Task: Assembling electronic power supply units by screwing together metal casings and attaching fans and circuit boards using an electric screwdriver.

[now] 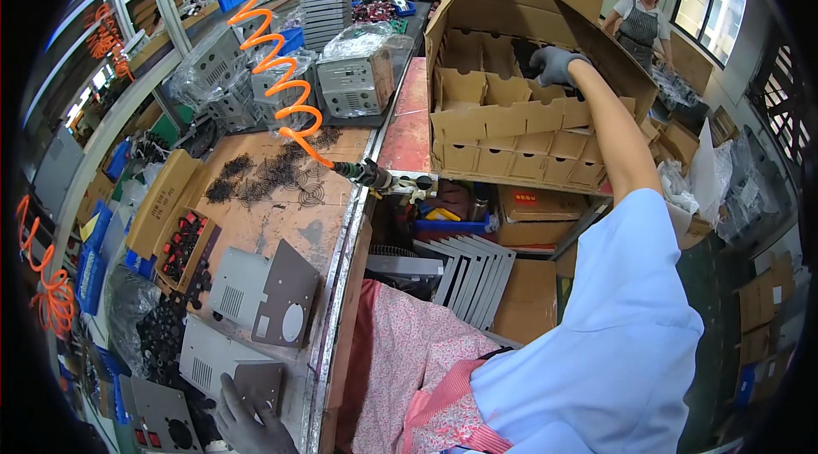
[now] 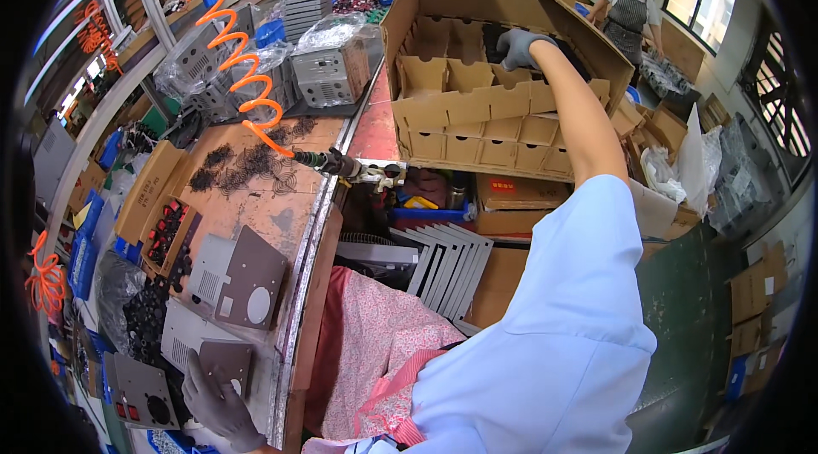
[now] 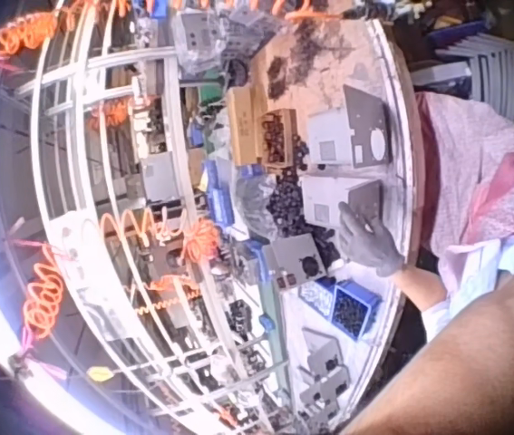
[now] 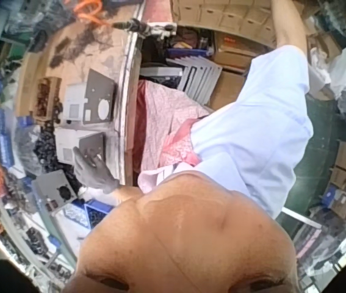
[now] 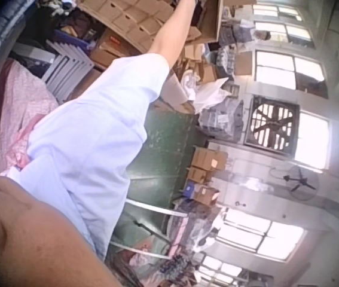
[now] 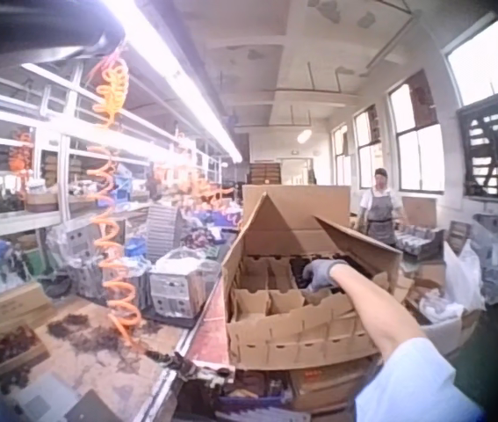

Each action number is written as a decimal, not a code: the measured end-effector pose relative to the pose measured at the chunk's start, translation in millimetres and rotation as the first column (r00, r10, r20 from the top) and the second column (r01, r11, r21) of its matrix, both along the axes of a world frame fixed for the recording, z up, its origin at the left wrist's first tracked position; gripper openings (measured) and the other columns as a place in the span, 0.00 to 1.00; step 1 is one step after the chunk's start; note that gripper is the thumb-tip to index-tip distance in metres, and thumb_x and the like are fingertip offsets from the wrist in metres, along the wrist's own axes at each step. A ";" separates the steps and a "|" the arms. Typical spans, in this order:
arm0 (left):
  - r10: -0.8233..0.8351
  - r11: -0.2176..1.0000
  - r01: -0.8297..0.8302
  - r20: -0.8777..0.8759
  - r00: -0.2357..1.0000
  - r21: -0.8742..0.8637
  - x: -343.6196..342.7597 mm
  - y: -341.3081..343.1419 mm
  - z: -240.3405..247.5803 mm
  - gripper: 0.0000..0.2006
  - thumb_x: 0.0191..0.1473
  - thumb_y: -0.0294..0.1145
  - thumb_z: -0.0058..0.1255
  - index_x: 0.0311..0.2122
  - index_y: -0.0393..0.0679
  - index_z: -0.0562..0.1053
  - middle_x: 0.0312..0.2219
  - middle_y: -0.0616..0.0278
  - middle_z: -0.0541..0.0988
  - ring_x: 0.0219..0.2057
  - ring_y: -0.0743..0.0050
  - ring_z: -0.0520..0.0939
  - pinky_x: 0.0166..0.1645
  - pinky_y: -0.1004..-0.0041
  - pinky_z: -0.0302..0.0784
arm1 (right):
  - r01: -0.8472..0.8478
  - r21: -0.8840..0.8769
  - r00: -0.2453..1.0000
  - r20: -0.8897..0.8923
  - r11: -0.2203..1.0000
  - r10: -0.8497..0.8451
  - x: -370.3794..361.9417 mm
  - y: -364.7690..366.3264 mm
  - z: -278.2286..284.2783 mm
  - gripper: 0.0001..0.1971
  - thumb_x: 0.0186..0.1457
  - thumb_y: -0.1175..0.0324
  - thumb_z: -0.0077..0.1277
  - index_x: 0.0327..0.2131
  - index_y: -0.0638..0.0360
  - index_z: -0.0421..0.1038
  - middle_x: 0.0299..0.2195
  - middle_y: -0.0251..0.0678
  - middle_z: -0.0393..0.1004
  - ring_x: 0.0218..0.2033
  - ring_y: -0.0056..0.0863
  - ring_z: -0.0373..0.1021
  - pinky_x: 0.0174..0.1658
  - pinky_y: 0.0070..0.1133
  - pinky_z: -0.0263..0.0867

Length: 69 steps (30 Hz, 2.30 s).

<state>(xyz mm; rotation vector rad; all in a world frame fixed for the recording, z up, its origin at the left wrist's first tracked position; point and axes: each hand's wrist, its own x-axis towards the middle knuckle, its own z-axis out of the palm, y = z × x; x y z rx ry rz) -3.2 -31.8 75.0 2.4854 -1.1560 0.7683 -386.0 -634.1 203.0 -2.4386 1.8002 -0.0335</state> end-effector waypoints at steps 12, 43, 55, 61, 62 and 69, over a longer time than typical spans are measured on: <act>-0.022 0.999 0.022 0.014 1.000 -0.025 -6.5 -0.7 4.0 0.22 0.54 0.34 0.47 0.54 0.40 0.67 0.43 0.50 0.74 0.42 0.50 0.74 0.46 0.60 0.66 | 0.002 -0.032 0.996 -0.094 0.999 -0.005 7.6 -1.3 10.2 0.33 0.31 0.66 0.63 0.47 0.57 0.68 0.47 0.44 0.70 0.47 0.37 0.68 0.48 0.29 0.65; -0.968 0.244 -0.641 -0.143 -0.206 -0.727 -71.8 -65.6 -79.7 0.41 0.35 0.49 0.67 0.53 0.45 0.61 0.50 0.64 0.69 0.50 0.72 0.71 0.55 0.67 0.67 | -0.962 0.089 0.082 0.996 0.260 -0.038 261.0 410.1 -153.6 0.34 0.44 0.75 0.52 0.56 0.68 0.50 0.49 0.40 0.60 0.49 0.26 0.61 0.53 0.23 0.58; -0.653 0.701 -0.082 -0.684 0.326 -0.708 -37.3 -28.8 -57.1 0.38 0.31 0.31 0.71 0.51 0.44 0.65 0.43 0.63 0.71 0.45 0.71 0.73 0.50 0.72 0.70 | -0.970 -0.231 -0.222 0.696 -0.079 0.683 284.7 366.5 -133.9 0.20 0.56 0.60 0.48 0.49 0.60 0.68 0.44 0.46 0.69 0.42 0.39 0.70 0.44 0.26 0.66; -0.607 0.788 0.125 -0.727 0.320 -0.603 -36.2 -25.7 -50.2 0.37 0.30 0.28 0.69 0.51 0.44 0.66 0.41 0.57 0.72 0.42 0.61 0.75 0.48 0.69 0.70 | -0.976 0.010 -0.144 0.724 -0.219 0.675 291.2 357.1 -125.4 0.24 0.54 0.57 0.51 0.51 0.61 0.66 0.42 0.44 0.70 0.42 0.38 0.69 0.44 0.26 0.65; -0.598 0.796 0.158 -0.721 0.349 -0.584 -35.3 -26.9 -49.3 0.37 0.30 0.28 0.68 0.51 0.44 0.66 0.40 0.57 0.72 0.43 0.60 0.75 0.49 0.69 0.70 | -0.973 0.019 -0.152 0.697 -0.230 0.701 291.4 356.6 -122.2 0.25 0.53 0.56 0.52 0.51 0.61 0.66 0.41 0.43 0.70 0.41 0.38 0.69 0.44 0.26 0.65; -0.573 0.819 0.276 -0.749 0.333 -0.504 -31.3 -32.3 -43.9 0.40 0.31 0.28 0.68 0.55 0.46 0.64 0.43 0.55 0.73 0.44 0.61 0.75 0.49 0.69 0.70 | -0.975 0.064 -0.117 0.670 -0.214 0.733 290.0 355.3 -120.5 0.21 0.48 0.58 0.56 0.45 0.56 0.67 0.36 0.39 0.70 0.37 0.37 0.69 0.40 0.26 0.65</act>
